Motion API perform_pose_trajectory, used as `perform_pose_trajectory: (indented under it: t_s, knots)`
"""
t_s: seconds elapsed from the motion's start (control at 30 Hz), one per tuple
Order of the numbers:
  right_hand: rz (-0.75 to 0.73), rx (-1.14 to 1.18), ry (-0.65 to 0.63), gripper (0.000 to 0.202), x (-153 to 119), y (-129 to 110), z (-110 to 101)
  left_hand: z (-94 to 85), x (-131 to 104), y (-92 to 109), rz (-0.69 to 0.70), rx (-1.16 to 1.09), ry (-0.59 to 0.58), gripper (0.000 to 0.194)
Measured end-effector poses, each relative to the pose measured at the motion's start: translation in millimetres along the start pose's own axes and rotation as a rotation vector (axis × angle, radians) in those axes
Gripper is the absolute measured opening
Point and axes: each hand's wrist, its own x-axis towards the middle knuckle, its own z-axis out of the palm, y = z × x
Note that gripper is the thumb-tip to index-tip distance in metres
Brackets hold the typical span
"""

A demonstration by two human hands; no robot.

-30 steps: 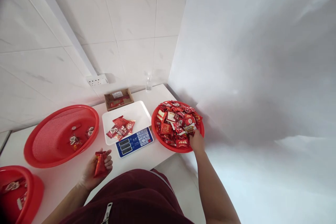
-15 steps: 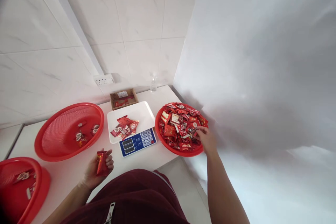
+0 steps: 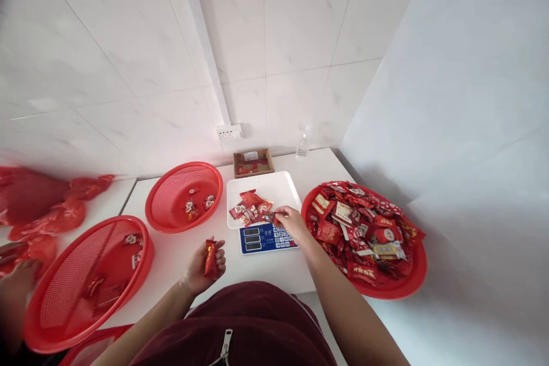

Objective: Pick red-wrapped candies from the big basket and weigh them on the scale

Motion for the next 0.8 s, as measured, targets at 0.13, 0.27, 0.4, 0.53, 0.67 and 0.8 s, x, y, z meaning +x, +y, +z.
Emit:
perform_pose_trajectory:
  t_s: [0.13,0.27,0.4,0.53,0.67,0.8]
  knots:
    - [-0.078,-0.022,-0.065,0.023,11,-9,23,-3.4,-4,-1,0.017,-0.018,0.018,0.033]
    - [-0.060,-0.173,-0.046,0.028,3,10,10,-5.8,-6,-2,0.026,-0.041,0.025,0.033]
    - [-0.092,-0.338,-0.044,0.030,-22,50,-23,-7.2,-7,-1,0.033,-0.049,0.046,0.033]
    - [-0.038,-0.389,-0.049,0.036,-51,80,-44,-8.4,-3,0,0.032,-0.036,0.054,0.033]
    - [0.044,-0.352,-0.109,0.038,-70,75,-35,-5.9,9,-5,0.033,0.089,0.090,0.027]
    - [0.064,-0.248,-0.269,0.047,-79,47,-6,8.8,21,-17,0.009,0.266,0.035,0.026]
